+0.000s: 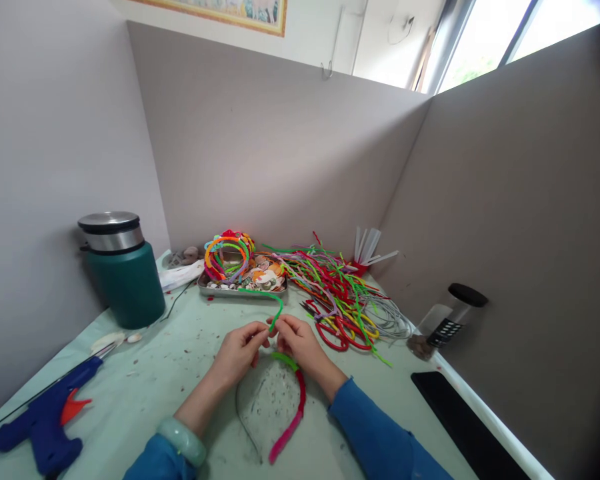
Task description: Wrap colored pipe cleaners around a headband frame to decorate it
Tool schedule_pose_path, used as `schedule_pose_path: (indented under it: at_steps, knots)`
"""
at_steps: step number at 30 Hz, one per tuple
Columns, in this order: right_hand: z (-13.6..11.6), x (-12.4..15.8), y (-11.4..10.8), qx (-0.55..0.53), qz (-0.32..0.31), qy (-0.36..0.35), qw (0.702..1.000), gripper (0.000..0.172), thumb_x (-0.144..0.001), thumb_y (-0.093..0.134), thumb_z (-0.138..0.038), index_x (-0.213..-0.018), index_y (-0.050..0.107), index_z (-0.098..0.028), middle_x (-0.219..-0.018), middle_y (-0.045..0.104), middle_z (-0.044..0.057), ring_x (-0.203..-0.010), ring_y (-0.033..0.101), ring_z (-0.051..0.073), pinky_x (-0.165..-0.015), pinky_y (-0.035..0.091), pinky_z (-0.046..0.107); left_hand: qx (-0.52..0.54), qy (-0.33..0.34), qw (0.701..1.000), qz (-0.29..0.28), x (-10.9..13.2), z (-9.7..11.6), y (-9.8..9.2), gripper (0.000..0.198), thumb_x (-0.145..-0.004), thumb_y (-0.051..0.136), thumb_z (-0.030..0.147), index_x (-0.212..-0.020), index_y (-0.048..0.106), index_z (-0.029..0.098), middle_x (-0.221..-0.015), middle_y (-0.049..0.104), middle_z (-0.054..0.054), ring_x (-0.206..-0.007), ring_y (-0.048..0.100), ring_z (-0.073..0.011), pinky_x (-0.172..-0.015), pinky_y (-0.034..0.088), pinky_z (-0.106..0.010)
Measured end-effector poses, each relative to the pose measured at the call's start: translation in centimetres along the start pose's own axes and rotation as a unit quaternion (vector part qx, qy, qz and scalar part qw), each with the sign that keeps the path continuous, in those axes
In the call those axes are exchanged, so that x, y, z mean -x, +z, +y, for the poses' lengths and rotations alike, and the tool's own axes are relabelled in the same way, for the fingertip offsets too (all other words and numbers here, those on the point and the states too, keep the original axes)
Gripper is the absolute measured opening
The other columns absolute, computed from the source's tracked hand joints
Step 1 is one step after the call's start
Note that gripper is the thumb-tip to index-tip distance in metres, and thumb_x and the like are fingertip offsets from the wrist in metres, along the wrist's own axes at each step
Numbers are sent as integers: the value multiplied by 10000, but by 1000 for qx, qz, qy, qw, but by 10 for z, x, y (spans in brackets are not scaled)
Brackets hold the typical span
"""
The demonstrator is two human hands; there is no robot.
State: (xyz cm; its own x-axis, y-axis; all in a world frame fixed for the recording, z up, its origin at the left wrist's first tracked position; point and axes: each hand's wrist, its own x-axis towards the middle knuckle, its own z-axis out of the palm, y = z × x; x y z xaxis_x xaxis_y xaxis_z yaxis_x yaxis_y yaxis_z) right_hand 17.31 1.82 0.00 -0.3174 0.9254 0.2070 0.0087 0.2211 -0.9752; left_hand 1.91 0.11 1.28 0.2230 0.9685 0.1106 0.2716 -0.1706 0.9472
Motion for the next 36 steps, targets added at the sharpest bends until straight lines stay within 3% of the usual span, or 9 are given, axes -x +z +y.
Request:
schedule_pose_path:
  at_steps: [3,9,12,17,20,23,29,32,36]
  knots:
    - [3,-2,4,-113,9,29,993,202,-764,563,-384,-799,540,-186,-560,471,-42,-461,399,79,-436,262,201,-3,-6,1000,-12,1,1,3,304,-773,440,433,-688,551,163,-443,442,62,-368,361,-68,-400,271,-184]
    - [5,-1,3,-149,9,33,988,176,-719,618,-316,-741,517,-173,-578,472,-44,-473,377,69,-456,269,200,-14,-19,1000,-18,1,0,4,333,-794,404,440,-656,533,166,-394,391,70,-364,335,-74,-403,260,-186]
    - [6,0,5,-136,15,25,990,163,-739,591,-315,-734,509,-174,-573,461,-45,-478,376,74,-462,280,204,-44,-26,999,-10,0,-2,5,340,-792,400,438,-623,520,168,-395,394,67,-367,341,-78,-416,264,-194]
    - [9,-1,7,-24,53,-37,998,162,-724,597,-307,-687,510,-176,-617,480,-29,-546,420,96,-506,333,219,-137,-28,990,9,-1,-5,3,360,-791,385,412,-574,535,167,-437,452,39,-431,405,-103,-464,284,-213]
    - [12,-3,4,10,61,-14,998,190,-717,600,-328,-661,501,-176,-572,460,-34,-515,406,97,-478,325,220,-218,-12,976,14,-1,-6,-1,287,-776,419,379,-690,602,176,-600,584,3,-561,495,-128,-535,319,-222]
    - [13,-5,0,-3,58,7,998,191,-712,599,-335,-667,502,-177,-542,456,-41,-495,408,95,-465,329,216,-314,-6,949,17,3,-7,-2,219,-725,512,325,-881,605,204,-778,623,-18,-701,538,-152,-617,345,-236]
    - [14,-5,-2,-7,29,16,999,170,-700,601,-284,-635,498,-166,-525,444,-51,-480,379,81,-466,310,210,-444,53,894,13,10,-8,6,118,-740,473,196,-748,591,196,-824,589,-49,-839,522,-182,-702,350,-267]
    - [16,-5,-4,8,19,18,1000,163,-694,601,-276,-635,498,-164,-535,445,-51,-496,373,82,-469,301,207,-429,52,902,23,9,-7,7,148,-760,419,157,-735,564,180,-804,588,-59,-816,524,-170,-700,347,-258]
    - [16,-6,-7,35,32,8,999,168,-682,609,-277,-627,498,-164,-572,455,-40,-543,393,92,-496,320,206,-343,2,939,21,5,-6,4,116,-763,420,177,-755,534,191,-712,600,-23,-673,525,-137,-606,328,-228]
